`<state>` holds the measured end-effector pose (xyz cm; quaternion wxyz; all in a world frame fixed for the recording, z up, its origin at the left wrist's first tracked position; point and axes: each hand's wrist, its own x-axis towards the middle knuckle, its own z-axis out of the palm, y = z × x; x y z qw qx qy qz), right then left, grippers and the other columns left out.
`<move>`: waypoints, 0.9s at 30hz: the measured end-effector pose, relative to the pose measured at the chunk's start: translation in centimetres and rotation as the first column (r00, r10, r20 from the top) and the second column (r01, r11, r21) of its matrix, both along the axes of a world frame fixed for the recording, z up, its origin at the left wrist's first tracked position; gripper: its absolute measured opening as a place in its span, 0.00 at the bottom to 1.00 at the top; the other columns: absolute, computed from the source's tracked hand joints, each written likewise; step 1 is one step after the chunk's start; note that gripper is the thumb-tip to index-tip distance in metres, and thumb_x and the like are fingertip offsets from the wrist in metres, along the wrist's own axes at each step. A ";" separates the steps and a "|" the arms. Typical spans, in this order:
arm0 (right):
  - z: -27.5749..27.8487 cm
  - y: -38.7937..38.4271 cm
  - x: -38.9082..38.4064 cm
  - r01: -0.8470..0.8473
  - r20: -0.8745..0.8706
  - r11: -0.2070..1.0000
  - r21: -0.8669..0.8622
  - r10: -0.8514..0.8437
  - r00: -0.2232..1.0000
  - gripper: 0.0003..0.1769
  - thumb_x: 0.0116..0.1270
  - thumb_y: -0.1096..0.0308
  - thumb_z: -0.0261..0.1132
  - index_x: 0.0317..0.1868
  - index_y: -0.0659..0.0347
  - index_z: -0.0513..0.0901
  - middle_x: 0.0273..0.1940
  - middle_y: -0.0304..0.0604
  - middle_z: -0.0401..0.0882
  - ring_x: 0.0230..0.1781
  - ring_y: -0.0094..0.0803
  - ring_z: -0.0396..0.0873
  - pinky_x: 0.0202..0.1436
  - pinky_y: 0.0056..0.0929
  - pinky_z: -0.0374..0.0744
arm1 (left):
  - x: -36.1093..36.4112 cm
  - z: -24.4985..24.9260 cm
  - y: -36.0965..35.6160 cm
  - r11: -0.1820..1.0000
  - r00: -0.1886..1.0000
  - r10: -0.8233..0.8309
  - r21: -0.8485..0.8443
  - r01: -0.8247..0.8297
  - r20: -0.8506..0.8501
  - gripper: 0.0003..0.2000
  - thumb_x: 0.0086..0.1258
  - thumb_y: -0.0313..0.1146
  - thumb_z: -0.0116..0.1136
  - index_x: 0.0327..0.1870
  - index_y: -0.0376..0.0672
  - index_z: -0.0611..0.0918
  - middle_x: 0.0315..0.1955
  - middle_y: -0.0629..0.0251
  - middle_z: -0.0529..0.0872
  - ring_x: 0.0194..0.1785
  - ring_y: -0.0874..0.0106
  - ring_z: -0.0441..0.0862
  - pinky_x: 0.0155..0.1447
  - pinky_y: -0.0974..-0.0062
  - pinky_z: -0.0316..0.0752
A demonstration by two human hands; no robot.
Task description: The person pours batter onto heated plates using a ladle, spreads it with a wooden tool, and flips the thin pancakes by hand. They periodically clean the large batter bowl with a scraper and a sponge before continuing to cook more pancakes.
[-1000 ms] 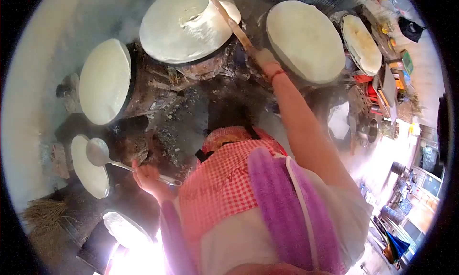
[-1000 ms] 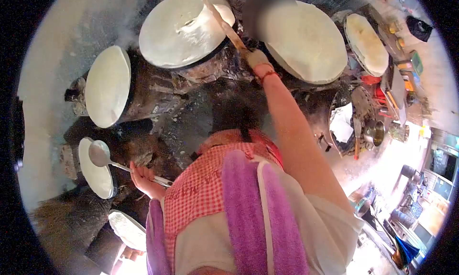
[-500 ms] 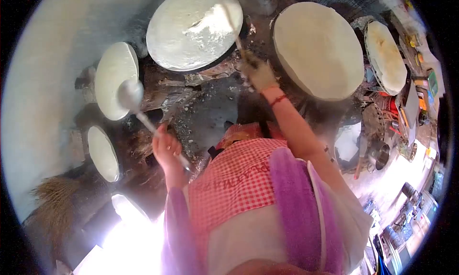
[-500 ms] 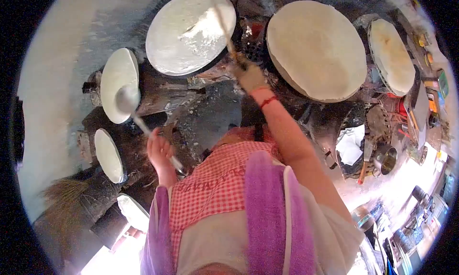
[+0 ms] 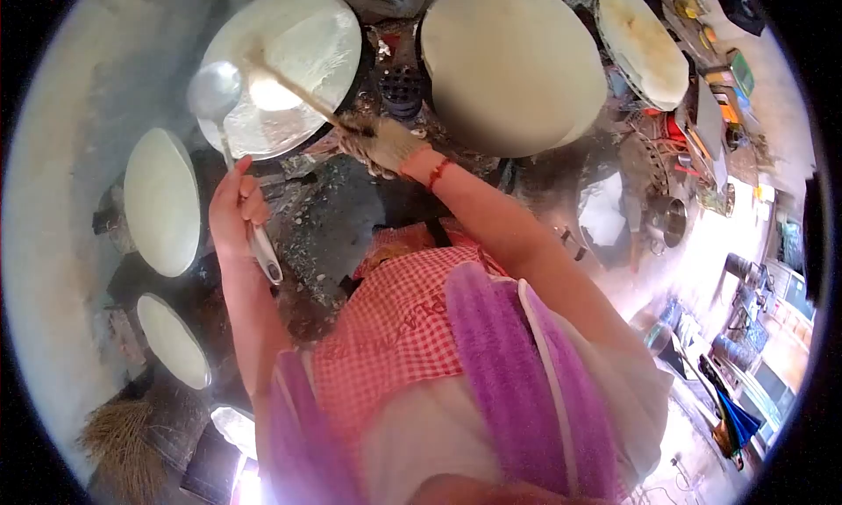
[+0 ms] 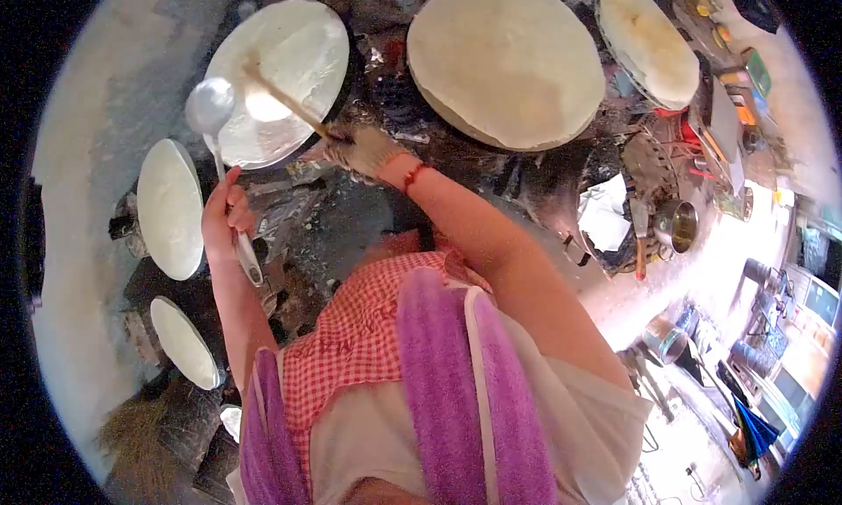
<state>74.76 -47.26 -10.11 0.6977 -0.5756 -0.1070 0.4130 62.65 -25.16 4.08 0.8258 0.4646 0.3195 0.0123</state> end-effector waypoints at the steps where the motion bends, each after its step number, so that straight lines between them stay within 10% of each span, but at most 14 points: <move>1: 1.3 -1.4 -0.9 0.017 0.048 1.000 0.017 -0.018 0.999 0.22 0.70 0.65 0.61 0.63 0.60 0.74 0.32 0.37 0.81 0.26 0.17 0.73 0.26 0.17 0.72 | -0.3 -0.1 0.2 0.994 0.999 0.024 -0.104 -0.021 0.024 0.14 0.76 0.33 0.46 0.55 0.33 0.72 0.23 0.74 0.67 0.17 0.84 0.59 0.19 0.83 0.56; 7: 1.5 -4.0 -2.8 0.260 -0.058 0.959 -0.111 -0.267 0.962 0.22 0.70 0.62 0.61 0.61 0.60 0.76 0.31 0.36 0.80 0.17 0.18 0.70 0.14 0.21 0.66 | -1.1 -1.2 -6.2 0.968 0.978 0.207 -0.142 -0.208 -0.018 0.06 0.74 0.30 0.49 0.44 0.36 0.74 0.24 0.74 0.66 0.21 0.81 0.61 0.26 0.81 0.60; 12: 0.3 -0.8 -3.2 -0.058 0.082 0.998 -0.039 0.061 0.995 0.22 0.65 0.63 0.66 0.58 0.62 0.78 0.43 0.39 0.84 0.40 0.24 0.78 0.45 0.24 0.76 | 2.0 -0.6 -8.3 0.852 0.926 0.354 -0.365 -0.377 -0.129 0.05 0.75 0.26 0.44 0.42 0.33 0.71 0.22 0.73 0.65 0.23 0.79 0.63 0.30 0.80 0.65; 15: 2.8 -3.2 -2.1 -0.105 0.039 0.994 -0.025 0.106 0.994 0.24 0.64 0.63 0.68 0.58 0.64 0.78 0.45 0.40 0.83 0.41 0.23 0.78 0.47 0.23 0.76 | 0.8 0.1 -5.6 0.138 0.846 0.524 -0.971 -0.193 -0.094 0.21 0.79 0.28 0.34 0.68 0.26 0.54 0.22 0.70 0.66 0.22 0.76 0.65 0.26 0.77 0.68; 17: 1.3 -5.5 -0.6 -0.051 0.083 0.997 -0.049 0.055 0.995 0.24 0.66 0.66 0.65 0.61 0.66 0.75 0.42 0.39 0.82 0.37 0.19 0.78 0.40 0.19 0.77 | -1.1 0.6 -4.4 0.005 0.853 0.513 -0.994 0.108 0.096 0.18 0.77 0.27 0.35 0.63 0.27 0.62 0.22 0.71 0.64 0.20 0.78 0.62 0.22 0.79 0.64; 19: 4.5 -6.6 0.3 0.303 -0.159 0.952 0.043 -0.293 0.943 0.22 0.67 0.69 0.64 0.61 0.64 0.75 0.39 0.38 0.82 0.33 0.19 0.78 0.35 0.16 0.77 | -3.6 -0.7 -4.8 0.264 0.806 0.473 -0.930 0.255 0.355 0.19 0.79 0.30 0.35 0.65 0.28 0.62 0.22 0.71 0.63 0.19 0.78 0.61 0.21 0.80 0.62; 22: 1.7 -5.3 3.1 0.350 -0.154 0.936 -0.042 -0.352 0.923 0.20 0.66 0.67 0.66 0.58 0.58 0.78 0.34 0.38 0.82 0.24 0.20 0.76 0.27 0.20 0.77 | -6.3 -0.4 -5.5 0.482 0.726 0.498 -0.847 0.223 0.475 0.21 0.80 0.33 0.35 0.68 0.30 0.60 0.24 0.68 0.63 0.20 0.78 0.60 0.19 0.79 0.61; 24: 3.2 -2.8 2.3 0.061 0.323 0.955 -0.291 0.038 0.946 0.18 0.65 0.67 0.67 0.55 0.58 0.80 0.38 0.40 0.84 0.32 0.21 0.78 0.31 0.23 0.78 | -8.0 0.8 -4.8 0.497 0.708 0.547 -0.854 0.154 0.446 0.21 0.80 0.33 0.34 0.69 0.30 0.59 0.24 0.67 0.63 0.19 0.78 0.60 0.19 0.80 0.61; 27: 6.3 -0.2 0.5 -0.149 0.513 0.869 -0.471 0.407 0.756 0.18 0.64 0.66 0.67 0.55 0.58 0.81 0.42 0.37 0.84 0.41 0.25 0.79 0.39 0.29 0.79 | -11.7 2.2 -4.2 0.436 0.679 0.625 -0.894 0.104 0.384 0.22 0.80 0.33 0.34 0.69 0.29 0.56 0.24 0.66 0.64 0.20 0.79 0.61 0.18 0.79 0.63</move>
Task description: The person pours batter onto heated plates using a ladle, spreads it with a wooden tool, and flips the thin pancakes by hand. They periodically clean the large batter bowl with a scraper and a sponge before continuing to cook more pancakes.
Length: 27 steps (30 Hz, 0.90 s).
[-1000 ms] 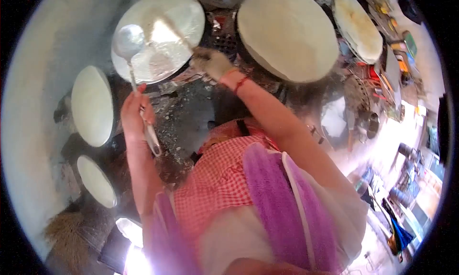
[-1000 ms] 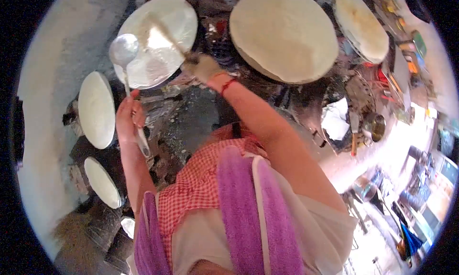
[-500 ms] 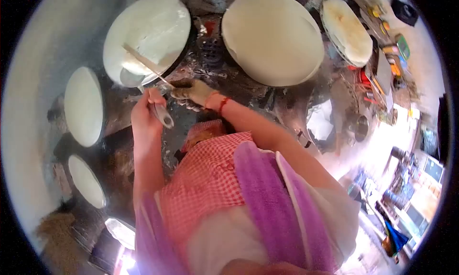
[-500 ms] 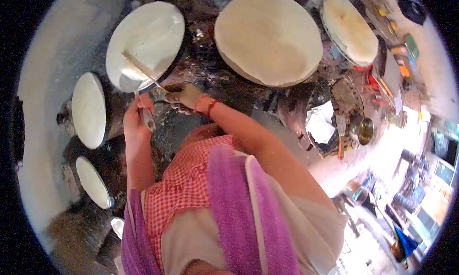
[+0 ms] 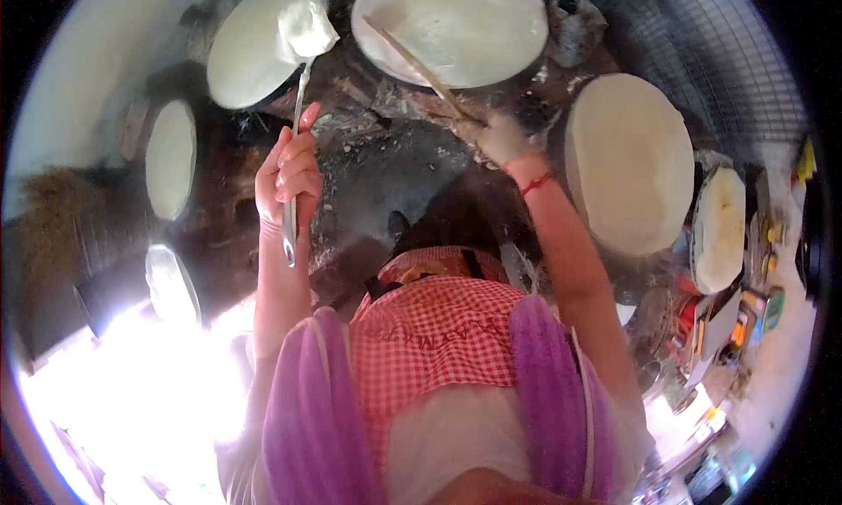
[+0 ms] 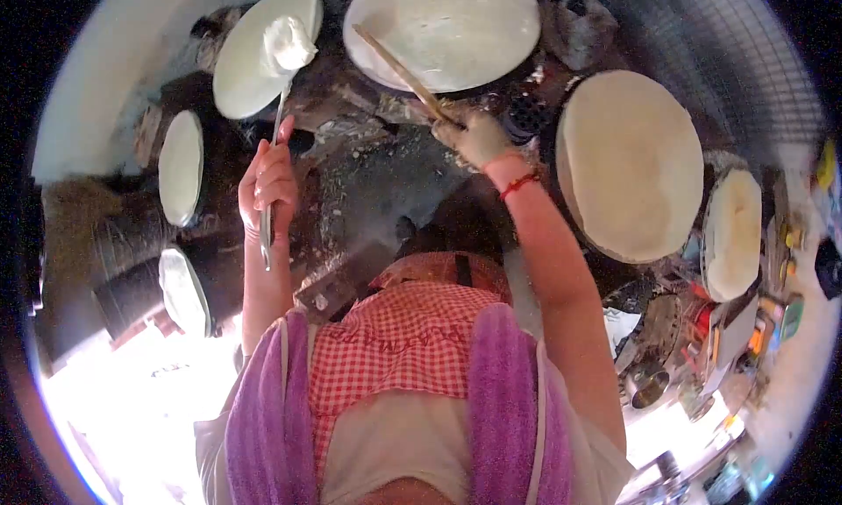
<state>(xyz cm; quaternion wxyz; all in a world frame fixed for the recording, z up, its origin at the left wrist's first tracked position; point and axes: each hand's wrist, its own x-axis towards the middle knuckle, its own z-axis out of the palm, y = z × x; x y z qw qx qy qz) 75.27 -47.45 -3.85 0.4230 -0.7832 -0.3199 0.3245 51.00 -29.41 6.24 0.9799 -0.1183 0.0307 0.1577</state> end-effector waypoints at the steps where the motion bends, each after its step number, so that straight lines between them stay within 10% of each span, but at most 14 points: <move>1: -0.6 -0.3 0.7 0.009 -0.095 0.999 0.052 -0.004 0.995 0.17 0.65 0.65 0.66 0.54 0.58 0.82 0.42 0.37 0.84 0.41 0.25 0.79 0.39 0.29 0.80 | -2.0 -0.1 0.2 0.999 1.000 0.022 -0.033 -0.023 -0.013 0.22 0.80 0.32 0.35 0.68 0.29 0.57 0.24 0.68 0.64 0.20 0.79 0.62 0.18 0.80 0.63; 2: -0.8 -0.3 1.5 0.007 -0.184 0.994 0.105 0.013 0.983 0.17 0.65 0.65 0.66 0.54 0.58 0.82 0.42 0.38 0.84 0.41 0.26 0.79 0.39 0.30 0.81 | -3.9 -0.5 0.0 0.997 0.997 0.071 -0.029 -0.071 -0.007 0.22 0.80 0.32 0.35 0.68 0.29 0.57 0.24 0.68 0.64 0.20 0.79 0.62 0.18 0.80 0.63; 4: 5.6 1.5 -1.4 0.526 -0.256 0.847 -0.079 -0.527 0.811 0.18 0.68 0.62 0.63 0.55 0.58 0.80 0.39 0.39 0.84 0.33 0.25 0.80 0.33 0.24 0.80 | -9.6 -1.1 -0.3 0.991 0.996 0.075 -0.107 -0.079 -0.043 0.20 0.80 0.32 0.35 0.67 0.29 0.59 0.24 0.70 0.64 0.20 0.80 0.61 0.19 0.81 0.62; 9: -5.3 -5.0 -8.3 -0.035 -0.409 0.990 0.138 0.089 0.908 0.17 0.69 0.70 0.62 0.57 0.61 0.78 0.35 0.32 0.77 0.28 0.15 0.71 0.28 0.17 0.71 | -25.0 -2.6 -2.8 0.959 0.940 0.247 -0.078 -0.272 -0.235 0.17 0.79 0.31 0.40 0.62 0.30 0.65 0.22 0.75 0.63 0.17 0.85 0.58 0.18 0.86 0.56; 13: -5.5 1.6 -23.9 -0.169 -0.472 0.980 -0.109 0.098 0.876 0.20 0.67 0.73 0.63 0.60 0.61 0.75 0.36 0.34 0.78 0.31 0.17 0.74 0.32 0.18 0.74 | -38.3 -4.3 -3.6 0.912 0.853 0.377 -0.014 -0.409 -0.362 0.16 0.79 0.31 0.40 0.62 0.32 0.67 0.21 0.76 0.60 0.17 0.86 0.56 0.16 0.87 0.56; 18: -9.9 10.9 -29.7 -0.204 -0.889 0.967 0.150 0.222 0.400 0.19 0.68 0.72 0.58 0.58 0.67 0.71 0.51 0.49 0.77 0.54 0.34 0.74 0.55 0.31 0.75 | -45.6 -3.5 -8.5 0.797 0.756 0.558 -0.031 -0.603 -0.342 0.16 0.78 0.31 0.41 0.61 0.32 0.68 0.20 0.77 0.59 0.17 0.86 0.56 0.16 0.87 0.55; 21: -3.1 18.4 -36.5 -0.299 -0.959 0.914 0.276 0.284 -0.016 0.13 0.68 0.67 0.59 0.51 0.60 0.73 0.48 0.52 0.79 0.43 0.38 0.80 0.45 0.34 0.81 | -50.0 -2.6 -9.2 0.725 0.682 0.658 0.024 -0.688 -0.319 0.17 0.79 0.31 0.40 0.62 0.32 0.68 0.19 0.77 0.58 0.17 0.86 0.55 0.15 0.87 0.53; 24: 2.0 25.2 -43.5 -0.790 -0.837 0.592 0.155 0.504 0.213 0.12 0.64 0.74 0.62 0.47 0.56 0.74 0.42 0.49 0.83 0.27 0.36 0.81 0.25 0.34 0.80 | -53.0 -1.5 -10.8 0.601 0.512 0.760 0.134 -0.788 -0.400 0.18 0.79 0.31 0.40 0.65 0.31 0.65 0.20 0.77 0.58 0.16 0.87 0.53 0.14 0.88 0.51; 27: 1.2 29.4 -50.3 -0.707 -0.899 0.665 0.240 0.427 0.097 0.15 0.61 0.80 0.62 0.48 0.58 0.74 0.46 0.53 0.80 0.37 0.42 0.82 0.39 0.40 0.83 | -54.9 -0.4 -12.3 0.428 0.312 0.821 0.154 -0.891 -0.477 0.19 0.79 0.30 0.40 0.66 0.29 0.63 0.20 0.77 0.58 0.16 0.87 0.53 0.13 0.88 0.50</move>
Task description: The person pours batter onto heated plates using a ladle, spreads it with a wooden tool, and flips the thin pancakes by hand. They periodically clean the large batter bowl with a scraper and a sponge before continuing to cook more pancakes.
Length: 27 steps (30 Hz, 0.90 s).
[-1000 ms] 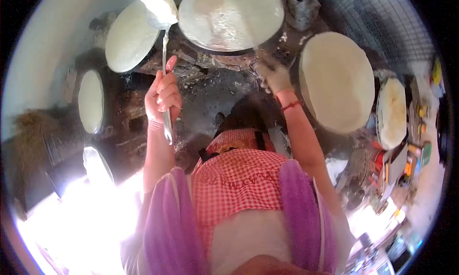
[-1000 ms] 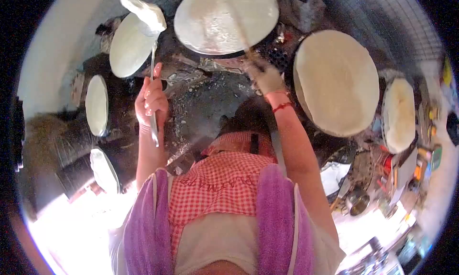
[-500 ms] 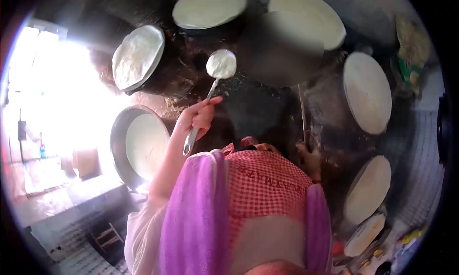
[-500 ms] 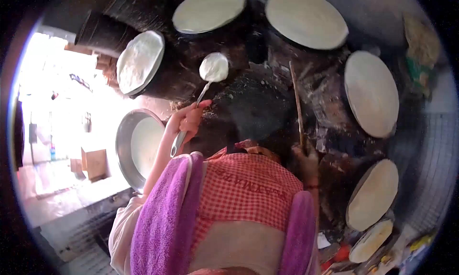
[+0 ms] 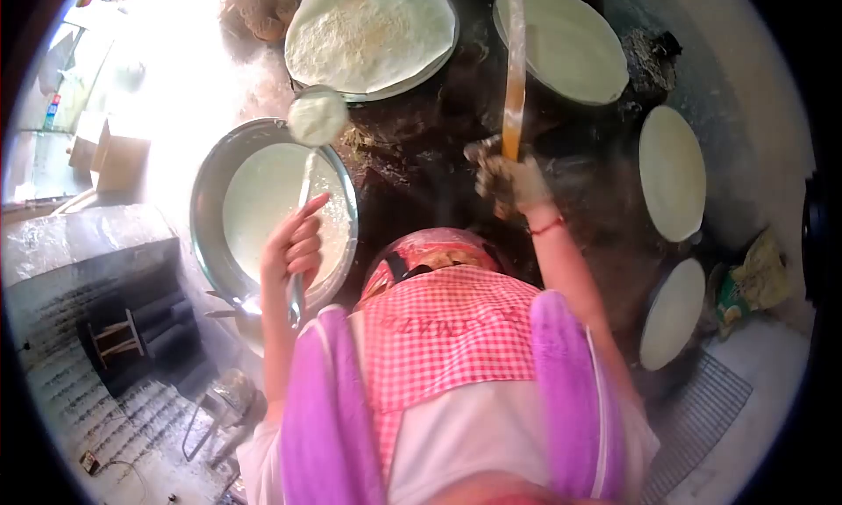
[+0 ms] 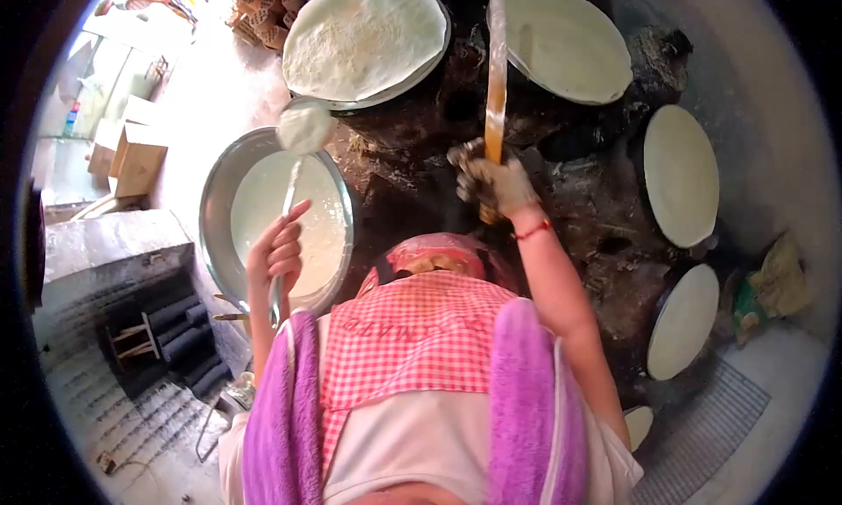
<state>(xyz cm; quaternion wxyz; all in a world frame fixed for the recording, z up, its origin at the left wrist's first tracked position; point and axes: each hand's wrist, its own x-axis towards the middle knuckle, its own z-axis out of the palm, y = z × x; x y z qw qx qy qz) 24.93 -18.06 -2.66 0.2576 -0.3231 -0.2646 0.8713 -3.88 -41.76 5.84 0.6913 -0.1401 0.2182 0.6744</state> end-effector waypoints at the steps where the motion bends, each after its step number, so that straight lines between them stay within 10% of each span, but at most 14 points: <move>1: 1.0 1.2 -2.4 0.032 -0.092 0.997 -0.064 -0.037 0.995 0.16 0.60 0.81 0.62 0.49 0.60 0.73 0.48 0.54 0.79 0.42 0.46 0.83 0.44 0.44 0.84 | -0.3 -0.1 -0.6 0.998 0.998 0.057 0.010 -0.057 -0.020 0.20 0.79 0.29 0.39 0.67 0.29 0.62 0.21 0.77 0.58 0.16 0.88 0.53 0.13 0.89 0.50; 5: -5.3 7.9 -8.5 -0.053 -0.398 0.996 -0.074 0.019 0.917 0.19 0.59 0.83 0.61 0.52 0.62 0.73 0.51 0.56 0.77 0.53 0.57 0.78 0.56 0.59 0.80 | 0.8 1.8 -2.2 0.935 0.935 0.352 -0.044 -0.351 0.030 0.21 0.82 0.31 0.29 0.70 0.27 0.54 0.22 0.73 0.59 0.16 0.85 0.55 0.15 0.86 0.55; 7: -6.0 10.5 -10.1 -0.058 -0.417 0.962 -0.267 -0.061 0.907 0.17 0.61 0.79 0.62 0.52 0.63 0.77 0.45 0.53 0.80 0.41 0.40 0.83 0.46 0.37 0.84 | 1.5 3.9 -3.6 0.923 0.923 0.384 -0.003 -0.384 -0.030 0.22 0.81 0.31 0.33 0.70 0.27 0.55 0.24 0.74 0.58 0.18 0.86 0.54 0.17 0.88 0.54; 9: -10.3 13.9 -12.1 0.186 -0.178 0.974 -0.127 -0.207 0.962 0.13 0.64 0.72 0.63 0.49 0.65 0.79 0.36 0.45 0.81 0.33 0.29 0.81 0.38 0.27 0.81 | 1.3 4.6 -6.6 0.890 0.916 0.386 0.216 -0.402 0.113 0.23 0.81 0.32 0.32 0.71 0.29 0.54 0.26 0.72 0.63 0.19 0.85 0.57 0.20 0.87 0.59; 11: -11.0 16.7 -12.8 0.093 0.161 0.884 0.457 -0.185 0.970 0.15 0.65 0.67 0.65 0.49 0.66 0.80 0.36 0.41 0.80 0.36 0.27 0.79 0.40 0.26 0.79 | 1.8 4.5 -8.2 0.840 0.867 0.493 0.302 -0.451 -0.076 0.24 0.81 0.34 0.34 0.72 0.30 0.55 0.30 0.69 0.68 0.22 0.85 0.61 0.26 0.88 0.63; 14: -12.6 21.9 -14.9 0.248 -0.036 0.854 0.457 -0.261 0.965 0.22 0.67 0.60 0.64 0.54 0.68 0.78 0.43 0.39 0.80 0.43 0.26 0.77 0.47 0.25 0.75 | 1.9 4.9 -7.8 0.799 0.792 0.579 0.327 -0.504 -0.195 0.25 0.80 0.35 0.35 0.72 0.29 0.54 0.33 0.68 0.71 0.25 0.83 0.64 0.28 0.87 0.65; 16: -11.5 23.8 -15.9 0.101 0.187 0.772 0.627 -0.275 0.943 0.22 0.69 0.63 0.61 0.58 0.68 0.75 0.50 0.43 0.79 0.47 0.32 0.78 0.54 0.29 0.75 | 2.3 6.4 -6.0 0.760 0.759 0.638 0.269 -0.592 -0.131 0.25 0.81 0.35 0.34 0.72 0.29 0.53 0.32 0.68 0.70 0.24 0.81 0.63 0.26 0.86 0.65; 19: -9.1 25.7 -18.1 0.092 0.138 0.996 -0.018 -0.089 0.986 0.22 0.70 0.65 0.59 0.59 0.68 0.72 0.51 0.46 0.79 0.49 0.38 0.78 0.56 0.35 0.75 | 1.1 5.8 -5.7 0.699 0.662 0.657 0.037 -0.714 0.361 0.26 0.81 0.36 0.30 0.72 0.28 0.48 0.24 0.69 0.62 0.18 0.80 0.60 0.20 0.81 0.62; 21: -10.5 27.9 -18.6 0.084 0.246 0.996 -0.020 -0.076 0.966 0.22 0.56 0.65 0.74 0.48 0.65 0.79 0.39 0.45 0.83 0.34 0.42 0.80 0.38 0.43 0.79 | 0.7 4.0 -7.1 0.705 0.649 0.672 -0.037 -0.709 0.356 0.26 0.82 0.36 0.30 0.72 0.27 0.47 0.25 0.69 0.63 0.18 0.79 0.60 0.19 0.81 0.63; 24: -4.8 24.9 -17.2 0.114 0.465 0.975 0.191 -0.192 0.864 0.20 0.52 0.63 0.76 0.41 0.67 0.82 0.37 0.48 0.83 0.32 0.43 0.80 0.36 0.43 0.78 | 2.8 2.9 -8.7 0.692 0.628 0.689 -0.071 -0.719 0.362 0.26 0.82 0.37 0.30 0.72 0.27 0.49 0.25 0.70 0.62 0.19 0.79 0.61 0.19 0.81 0.64; 27: -4.1 26.9 -15.2 -0.270 0.721 0.765 0.585 -0.338 0.605 0.31 0.47 0.56 0.80 0.43 0.72 0.81 0.38 0.50 0.84 0.33 0.41 0.79 0.38 0.40 0.79 | 3.4 2.5 -9.1 0.722 0.675 0.685 -0.130 -0.680 0.274 0.24 0.82 0.36 0.30 0.71 0.28 0.52 0.24 0.71 0.61 0.18 0.81 0.59 0.18 0.82 0.62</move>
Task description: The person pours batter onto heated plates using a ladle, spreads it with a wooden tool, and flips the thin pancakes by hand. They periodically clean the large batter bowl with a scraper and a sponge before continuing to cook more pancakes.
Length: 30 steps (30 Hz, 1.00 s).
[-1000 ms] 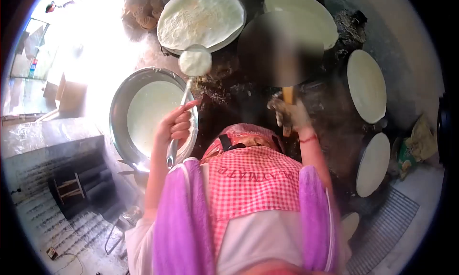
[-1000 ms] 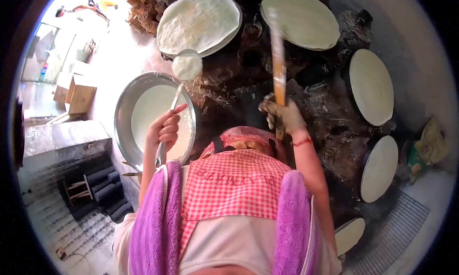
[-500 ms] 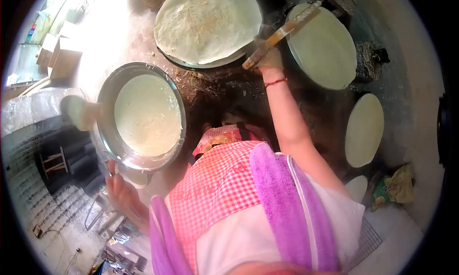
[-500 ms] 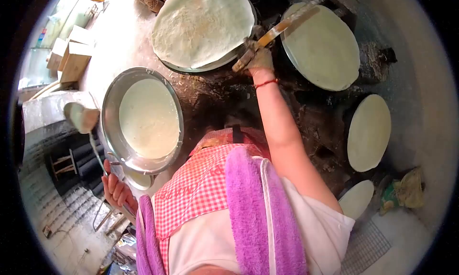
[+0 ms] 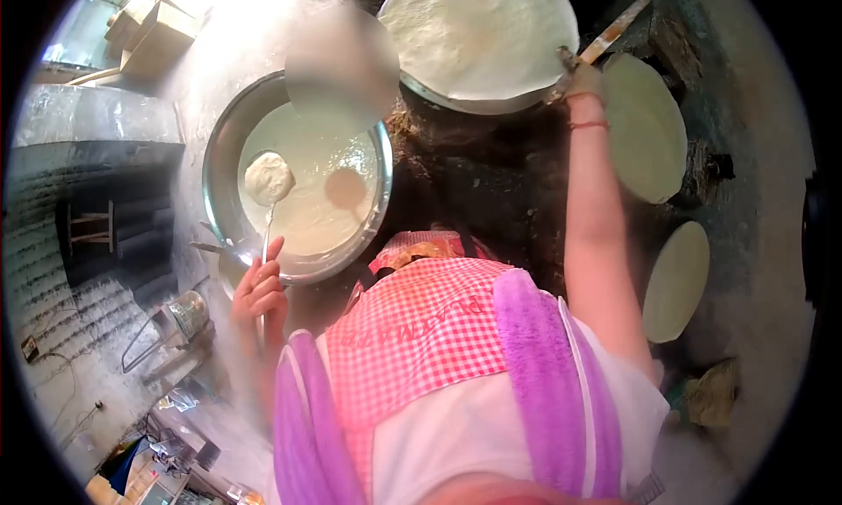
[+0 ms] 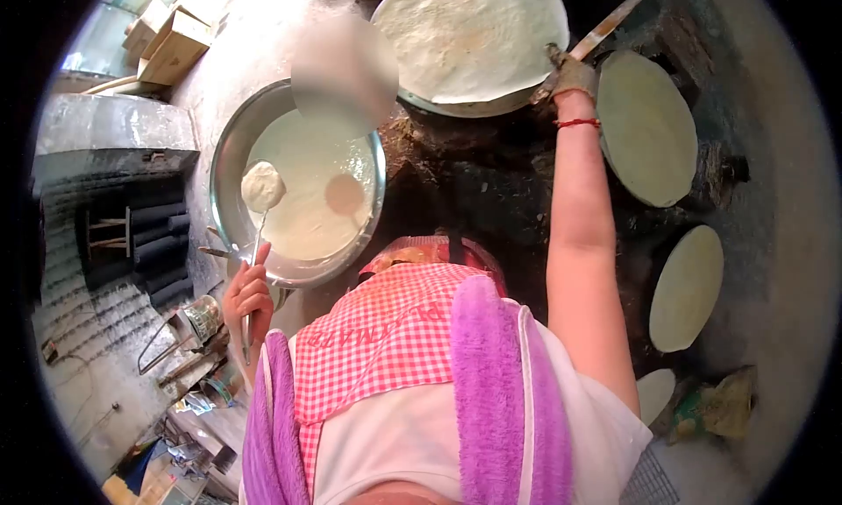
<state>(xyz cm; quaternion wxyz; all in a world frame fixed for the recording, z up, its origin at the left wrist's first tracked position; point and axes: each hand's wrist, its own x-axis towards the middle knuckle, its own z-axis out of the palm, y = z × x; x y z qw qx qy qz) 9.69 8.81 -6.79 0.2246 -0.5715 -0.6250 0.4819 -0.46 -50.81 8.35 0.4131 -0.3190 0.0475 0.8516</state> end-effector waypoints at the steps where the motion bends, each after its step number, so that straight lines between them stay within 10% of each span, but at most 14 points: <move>1: 0.2 0.7 0.8 -0.045 0.128 0.992 0.120 0.029 0.991 0.33 0.46 0.54 0.80 0.44 0.73 0.81 0.38 0.50 0.84 0.33 0.40 0.79 0.38 0.39 0.79 | -0.4 -0.2 -0.3 0.992 0.998 -0.060 -0.109 0.056 -0.032 0.24 0.82 0.35 0.31 0.71 0.28 0.54 0.23 0.72 0.60 0.18 0.82 0.57 0.17 0.83 0.60; 3: 1.5 -0.7 2.2 0.130 -0.085 0.961 0.243 -0.112 0.990 0.31 0.46 0.51 0.79 0.39 0.72 0.83 0.33 0.48 0.84 0.29 0.36 0.78 0.36 0.36 0.79 | -2.2 -1.9 -1.6 0.961 0.969 -0.221 -0.196 0.197 -0.113 0.23 0.81 0.34 0.32 0.70 0.29 0.55 0.23 0.73 0.60 0.17 0.84 0.56 0.16 0.85 0.58; 6: 5.8 -7.8 5.3 0.238 -0.347 0.963 -0.129 -0.269 0.899 0.18 0.53 0.61 0.75 0.39 0.67 0.85 0.25 0.40 0.77 0.19 0.28 0.70 0.23 0.30 0.71 | -7.0 -5.5 -3.0 0.826 0.828 -0.524 -0.357 0.437 -0.198 0.18 0.80 0.31 0.39 0.66 0.36 0.65 0.21 0.76 0.58 0.16 0.86 0.52 0.15 0.88 0.51; 8: 9.4 -15.1 9.1 0.241 -0.453 0.967 -0.076 -0.249 0.856 0.14 0.56 0.73 0.69 0.45 0.60 0.83 0.29 0.39 0.81 0.15 0.31 0.71 0.13 0.33 0.67 | -8.7 -6.3 -3.9 0.755 0.727 -0.648 -0.323 0.572 -0.228 0.18 0.79 0.31 0.40 0.66 0.35 0.65 0.21 0.77 0.58 0.16 0.87 0.52 0.15 0.88 0.51; 11: 6.7 -19.5 22.9 0.038 -0.720 0.959 -0.282 -0.237 0.652 0.26 0.56 0.78 0.65 0.58 0.66 0.77 0.55 0.41 0.80 0.55 0.32 0.79 0.57 0.27 0.79 | -9.5 -6.0 -2.3 0.604 0.578 -0.794 -0.350 0.715 -0.189 0.18 0.78 0.30 0.40 0.65 0.35 0.66 0.21 0.77 0.58 0.17 0.87 0.52 0.15 0.87 0.50; 12: 6.6 -22.1 26.1 0.374 -0.606 0.866 -0.332 -0.500 0.619 0.25 0.57 0.76 0.66 0.57 0.68 0.77 0.55 0.41 0.80 0.56 0.32 0.79 0.61 0.27 0.77 | -9.5 -6.4 -1.2 0.548 0.520 -0.836 -0.328 0.769 -0.177 0.17 0.78 0.30 0.41 0.65 0.35 0.67 0.20 0.77 0.58 0.17 0.86 0.52 0.15 0.86 0.50; 13: 5.9 -25.7 30.1 0.370 -0.368 0.928 0.045 -0.329 0.870 0.24 0.58 0.72 0.67 0.56 0.69 0.77 0.53 0.43 0.81 0.53 0.33 0.80 0.58 0.29 0.78 | -9.1 -6.9 -0.3 0.500 0.459 -0.866 -0.324 0.803 -0.198 0.18 0.78 0.30 0.41 0.65 0.34 0.66 0.20 0.77 0.58 0.16 0.86 0.53 0.15 0.87 0.50; 15: 10.0 -35.0 35.0 0.540 -0.047 0.820 0.192 -0.542 0.839 0.22 0.59 0.67 0.69 0.50 0.74 0.80 0.46 0.46 0.82 0.46 0.32 0.80 0.52 0.29 0.79 | -8.1 -9.5 1.6 0.371 0.302 -0.910 -0.227 0.901 -0.285 0.19 0.78 0.31 0.41 0.66 0.34 0.65 0.20 0.77 0.58 0.15 0.86 0.53 0.14 0.87 0.51; 16: 13.4 -39.1 35.3 0.789 -0.114 0.615 0.013 -0.783 0.612 0.22 0.59 0.65 0.70 0.46 0.78 0.82 0.42 0.47 0.83 0.42 0.30 0.80 0.50 0.29 0.78 | -6.6 -10.2 3.3 0.285 0.225 -0.913 -0.139 0.948 -0.341 0.19 0.78 0.31 0.40 0.67 0.34 0.64 0.20 0.77 0.58 0.14 0.86 0.53 0.14 0.88 0.51; 18: 12.0 -48.6 45.5 0.766 -0.123 0.603 0.222 -0.762 0.636 0.21 0.55 0.65 0.73 0.44 0.74 0.83 0.39 0.44 0.83 0.38 0.27 0.79 0.46 0.29 0.78 | -2.6 -9.1 4.5 0.206 0.172 -0.970 -0.196 0.959 -0.174 0.21 0.79 0.32 0.39 0.69 0.34 0.62 0.20 0.77 0.58 0.13 0.86 0.52 0.13 0.87 0.51; 24: 20.1 -78.7 61.5 0.995 -0.329 0.101 -0.011 -0.940 0.092 0.19 0.57 0.64 0.71 0.49 0.61 0.83 0.39 0.38 0.84 0.37 0.29 0.81 0.42 0.33 0.80 | 8.5 -7.3 7.1 -0.163 -0.167 -0.986 0.162 0.973 0.015 0.22 0.80 0.34 0.36 0.70 0.33 0.61 0.22 0.76 0.61 0.16 0.83 0.56 0.17 0.84 0.57; 25: 20.6 -85.1 65.9 0.999 -0.156 -0.033 -0.038 -0.987 -0.039 0.21 0.57 0.64 0.71 0.50 0.61 0.82 0.39 0.39 0.83 0.38 0.31 0.81 0.42 0.33 0.80 | 12.1 -8.6 5.5 -0.182 -0.191 -0.981 0.207 0.961 0.024 0.22 0.80 0.35 0.36 0.70 0.33 0.61 0.22 0.76 0.61 0.16 0.83 0.56 0.17 0.84 0.57; 27: 21.8 -92.8 69.7 0.947 -0.255 -0.084 0.310 -0.967 -0.002 0.23 0.55 0.70 0.72 0.53 0.63 0.80 0.42 0.39 0.83 0.40 0.30 0.80 0.40 0.27 0.79 | 15.5 -9.1 4.9 -0.207 -0.237 -0.969 0.290 0.934 0.069 0.23 0.80 0.36 0.36 0.70 0.33 0.60 0.22 0.76 0.61 0.17 0.83 0.57 0.18 0.83 0.58; 30: 26.5 -103.2 77.6 0.936 -0.173 -0.212 0.281 -0.971 -0.168 0.26 0.58 0.66 0.71 0.57 0.62 0.78 0.45 0.40 0.81 0.40 0.31 0.78 0.42 0.31 0.76 | 23.5 -9.0 4.4 -0.258 -0.343 -0.929 0.426 0.867 0.136 0.24 0.80 0.37 0.35 0.71 0.33 0.59 0.21 0.76 0.61 0.17 0.82 0.58 0.20 0.82 0.59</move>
